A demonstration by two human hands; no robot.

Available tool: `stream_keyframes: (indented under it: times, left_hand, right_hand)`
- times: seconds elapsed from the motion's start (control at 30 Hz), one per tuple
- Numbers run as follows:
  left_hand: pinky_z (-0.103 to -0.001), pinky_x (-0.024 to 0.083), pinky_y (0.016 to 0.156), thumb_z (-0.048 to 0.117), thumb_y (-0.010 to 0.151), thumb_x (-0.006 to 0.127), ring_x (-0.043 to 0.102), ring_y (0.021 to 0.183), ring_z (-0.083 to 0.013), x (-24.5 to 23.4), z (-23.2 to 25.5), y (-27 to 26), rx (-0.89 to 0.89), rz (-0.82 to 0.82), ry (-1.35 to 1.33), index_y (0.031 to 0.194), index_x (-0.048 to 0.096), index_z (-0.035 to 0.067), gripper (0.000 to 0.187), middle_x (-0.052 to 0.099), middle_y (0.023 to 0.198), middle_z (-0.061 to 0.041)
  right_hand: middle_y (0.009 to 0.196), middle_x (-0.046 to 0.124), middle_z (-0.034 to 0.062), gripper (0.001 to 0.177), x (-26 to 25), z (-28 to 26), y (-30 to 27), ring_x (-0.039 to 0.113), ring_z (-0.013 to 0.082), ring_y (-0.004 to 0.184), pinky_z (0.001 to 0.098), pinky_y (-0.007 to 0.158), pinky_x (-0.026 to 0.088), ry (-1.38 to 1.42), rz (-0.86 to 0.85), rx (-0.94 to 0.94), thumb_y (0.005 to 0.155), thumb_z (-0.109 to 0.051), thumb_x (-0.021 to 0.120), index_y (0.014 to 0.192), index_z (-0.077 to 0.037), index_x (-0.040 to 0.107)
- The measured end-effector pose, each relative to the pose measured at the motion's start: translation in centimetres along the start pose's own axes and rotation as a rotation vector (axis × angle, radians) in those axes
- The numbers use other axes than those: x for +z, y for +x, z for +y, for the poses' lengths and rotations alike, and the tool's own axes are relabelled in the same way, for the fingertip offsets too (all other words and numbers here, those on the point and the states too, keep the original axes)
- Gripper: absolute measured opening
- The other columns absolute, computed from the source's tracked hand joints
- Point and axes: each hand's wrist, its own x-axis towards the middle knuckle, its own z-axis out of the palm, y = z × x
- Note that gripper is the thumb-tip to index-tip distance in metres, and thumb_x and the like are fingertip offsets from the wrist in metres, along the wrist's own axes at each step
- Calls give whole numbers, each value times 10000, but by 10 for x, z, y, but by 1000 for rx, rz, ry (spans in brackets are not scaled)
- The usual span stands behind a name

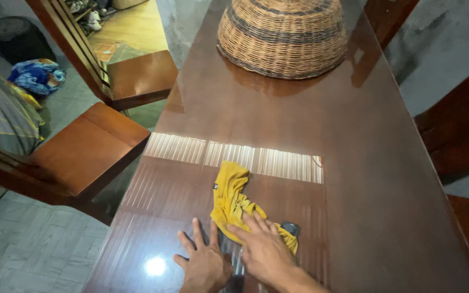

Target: The person wipes a glossy wooden dining table with a yellow cloth. They move the cloth across the surface in repeated strokes, covering different areas of the table while a woven basket remains on the tabletop.

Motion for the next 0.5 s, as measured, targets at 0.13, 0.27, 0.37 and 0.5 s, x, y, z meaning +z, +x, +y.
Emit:
stream_keyframes:
  times: [0.13, 0.27, 0.37, 0.5]
  left_hand:
    - [-771, 113, 1169, 412, 948, 610, -160, 1540, -536, 0, -1, 1, -10, 5, 0, 1651, -23, 317, 951, -177, 1724, -119]
    - [-759, 107, 1170, 407, 925, 621, -154, 1540, -534, 5, -3, 1, -2, 53, -12, 1649, -9, 318, 964, -151, 1725, -123]
    - [-757, 91, 1169, 436, 920, 617, -149, 1533, -541, 8, -1, 0, -5, 80, 7, 1644, -16, 309, 970, -142, 1720, -135]
    - [-776, 65, 1149, 468, 928, 618, -138, 1508, -573, 1, 9, -1, 23, 91, 53, 1654, -30, 255, 997, -138, 1716, -172]
  right_hand:
    - [1499, 510, 177, 621, -12, 51, -18, 438, 364, 1405, 509, 1138, 304, -31, 159, 54, 799, -118, 587, 1391, -296, 644]
    - [1477, 519, 174, 585, -40, 129, -62, 567, 334, 1262, 479, 1086, 465, -111, 230, 324, 808, -190, 624, 1369, -357, 645]
    - [1515, 523, 98, 564, -58, 184, -114, 628, 276, 1233, 437, 1038, 562, -153, 200, 634, 868, -295, 636, 1410, -432, 567]
    - [1569, 401, 94, 578, -70, 244, -167, 433, 308, 1421, 531, 1103, 387, -190, 208, 975, 899, -345, 638, 1450, -447, 498]
